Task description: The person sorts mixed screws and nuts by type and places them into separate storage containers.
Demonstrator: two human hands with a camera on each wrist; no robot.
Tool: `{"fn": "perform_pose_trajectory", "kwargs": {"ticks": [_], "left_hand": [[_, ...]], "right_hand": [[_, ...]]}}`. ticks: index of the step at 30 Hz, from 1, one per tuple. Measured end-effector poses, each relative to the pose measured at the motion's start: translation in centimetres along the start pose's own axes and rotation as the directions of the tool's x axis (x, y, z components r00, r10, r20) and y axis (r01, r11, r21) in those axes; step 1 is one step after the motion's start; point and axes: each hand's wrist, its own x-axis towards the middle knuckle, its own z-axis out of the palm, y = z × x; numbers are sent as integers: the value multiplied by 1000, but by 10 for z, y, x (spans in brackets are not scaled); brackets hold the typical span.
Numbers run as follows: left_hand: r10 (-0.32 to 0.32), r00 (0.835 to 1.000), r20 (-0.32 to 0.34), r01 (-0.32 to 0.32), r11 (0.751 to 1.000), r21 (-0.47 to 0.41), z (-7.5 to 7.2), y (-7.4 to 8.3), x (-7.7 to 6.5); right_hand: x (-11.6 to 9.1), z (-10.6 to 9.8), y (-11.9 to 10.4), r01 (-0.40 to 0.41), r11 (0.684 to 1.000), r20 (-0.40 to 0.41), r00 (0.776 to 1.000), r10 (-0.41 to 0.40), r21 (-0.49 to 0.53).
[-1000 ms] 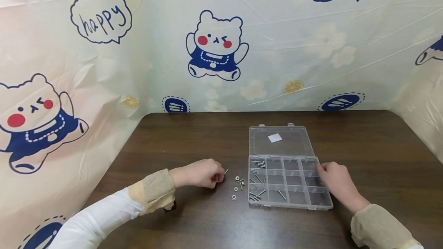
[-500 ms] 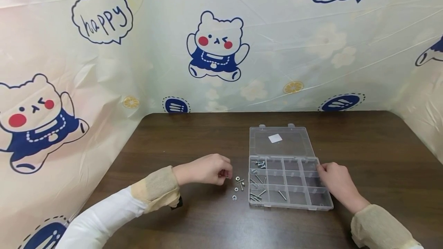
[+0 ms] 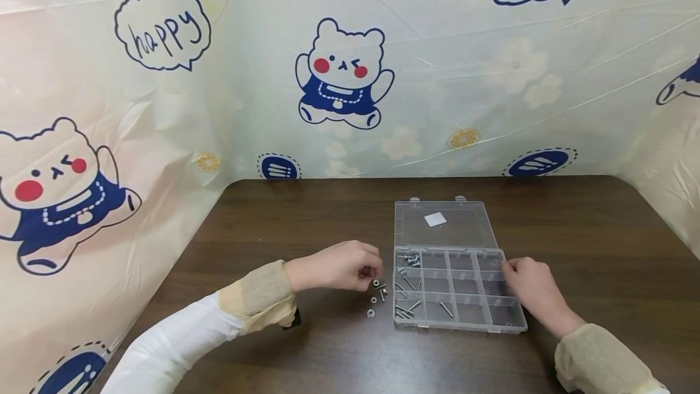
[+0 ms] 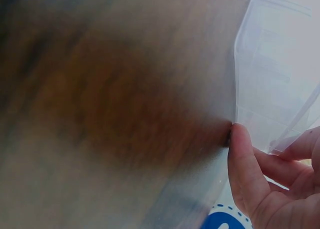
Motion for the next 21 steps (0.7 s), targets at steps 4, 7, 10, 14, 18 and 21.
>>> {"fn": "perform_pose_trajectory", "kwargs": {"ticks": [4,7,10,14,18,21], "left_hand": [[21,1000,-16,-21,1000,1,-2,5,7],[37,999,-29,-37,999,4,-5,9,13],[54,998,-36,-53,998,14,-7,12,18],[79,996,-37,-79,997,19,-10,15,25],[95,995,-33,-94,995,34,-11,19,32],[98,995,-25,-97,994,45,-11,23,37]], "right_hand": [[0,1,1,9,1000,-10,1000,-9,-2],[1,1,2,17,1000,-19,1000,-17,-5],[0,1,1,22,1000,-23,999,-23,-12],[0,0,0,22,1000,-22,1000,-22,-19],[0,0,-1,21,1000,-17,1000,-21,-18],[0,0,-1,21,1000,-16,1000,-21,-18]]}}
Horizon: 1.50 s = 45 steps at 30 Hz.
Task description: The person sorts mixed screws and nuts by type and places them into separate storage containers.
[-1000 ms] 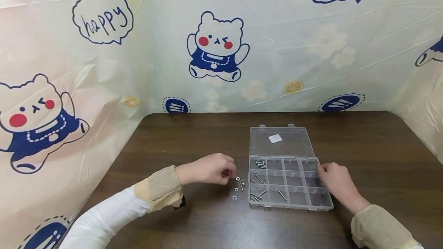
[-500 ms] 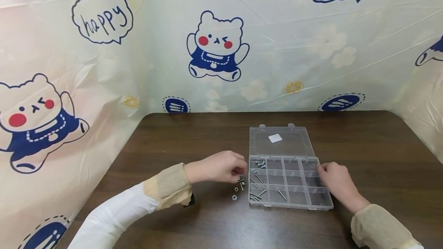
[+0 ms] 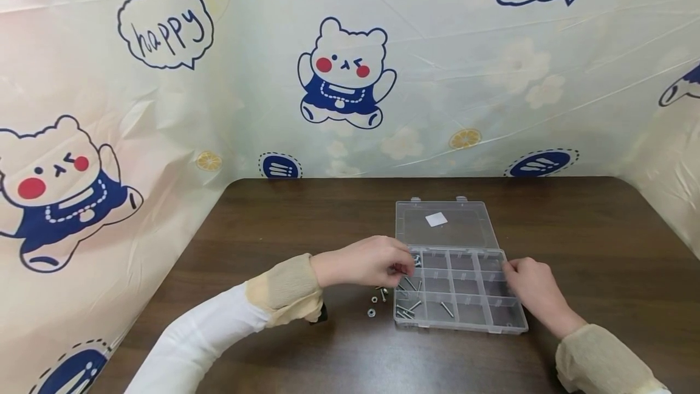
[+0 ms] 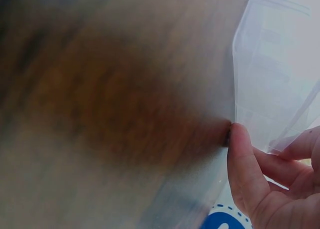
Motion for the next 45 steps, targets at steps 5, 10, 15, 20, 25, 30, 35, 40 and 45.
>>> {"fn": "perform_pose_trajectory", "kwargs": {"ticks": [5,10,15,20,25,30,35,40,45], "left_hand": [[-9,1000,28,9,1000,-9,1,5,9],[-7,998,57,7,1000,13,7,8,18],[-12,992,126,7,999,45,12,13,27],[4,989,149,-15,997,71,17,18,32],[36,988,152,-47,996,69,22,21,36],[32,984,176,-41,998,46,27,24,40],[31,985,168,-35,999,19,30,24,41],[-3,988,154,1,1000,13,26,21,39],[-36,984,173,29,999,45,19,17,36]], "right_hand": [[-1,0,1,-13,1000,16,1000,13,8],[-2,0,2,-18,1000,25,1000,18,12],[-3,-1,1,-19,1000,32,999,18,16],[-2,0,0,-10,1000,25,1000,9,12],[-2,0,0,-11,1000,26,1000,11,14],[-2,0,0,-10,1000,21,1000,10,10],[-2,1,0,-14,1000,23,1000,13,16],[-1,1,1,-9,1000,16,1000,9,20],[-2,1,0,0,1000,5,1000,0,19]]}}
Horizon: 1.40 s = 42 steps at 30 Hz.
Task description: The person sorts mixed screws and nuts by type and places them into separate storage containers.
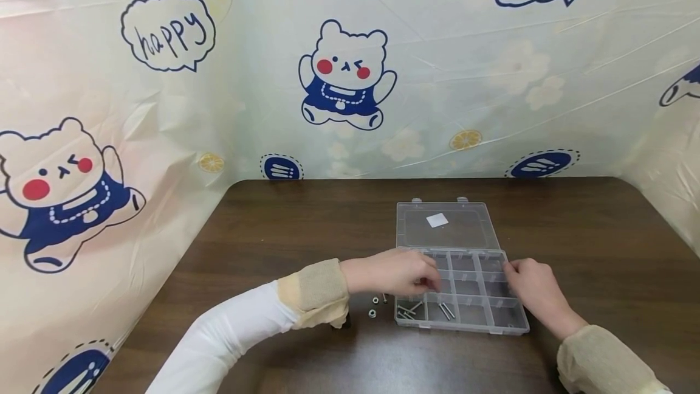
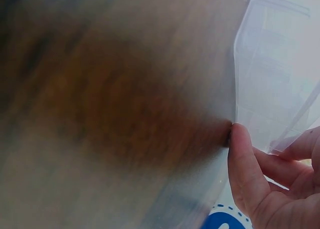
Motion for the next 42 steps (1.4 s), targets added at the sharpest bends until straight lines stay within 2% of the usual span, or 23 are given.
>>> {"fn": "perform_pose_trajectory", "kwargs": {"ticks": [11,19,30,42], "left_hand": [[-94,995,31,94,996,-4,-21,-20,-14],[-167,983,77,169,985,-28,-23,-33,-27],[-250,966,57,252,967,-26,-13,-54,-39],[-326,939,105,332,943,-39,6,-70,-53]], "right_hand": [[0,0,0,-10,1000,11,1000,10,12],[1,0,1,-18,1000,23,1000,17,8],[1,1,2,-11,1000,5,1000,11,0],[1,1,1,-6,1000,9,1000,7,-7]]}}
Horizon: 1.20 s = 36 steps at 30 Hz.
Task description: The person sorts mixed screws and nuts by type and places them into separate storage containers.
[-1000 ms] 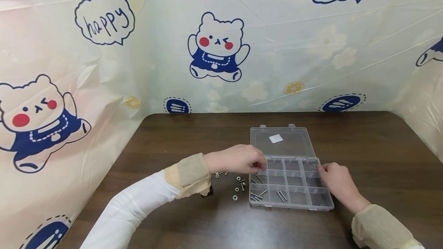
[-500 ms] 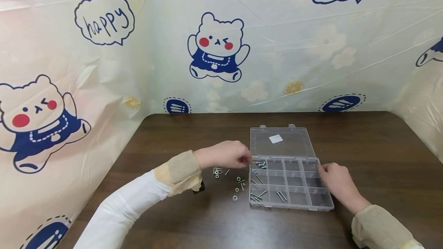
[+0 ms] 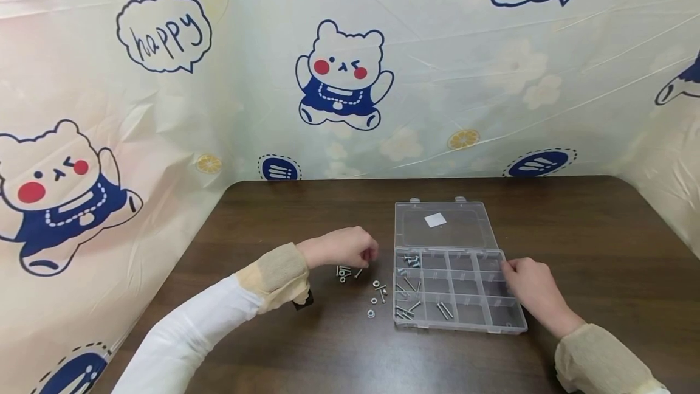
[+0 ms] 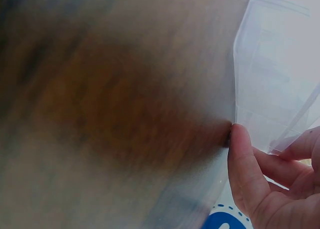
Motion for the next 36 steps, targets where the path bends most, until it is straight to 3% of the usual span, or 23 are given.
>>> {"fn": "perform_pose_trajectory", "kwargs": {"ticks": [14,36], "left_hand": [[-171,985,3,171,985,-8,19,-5,-5],[-141,990,1,141,990,-10,28,-5,-3]], "right_hand": [[-1,0,-2,6,1000,-9,1000,-6,-5],[-1,1,-1,-4,1000,-10,1000,4,3]]}}
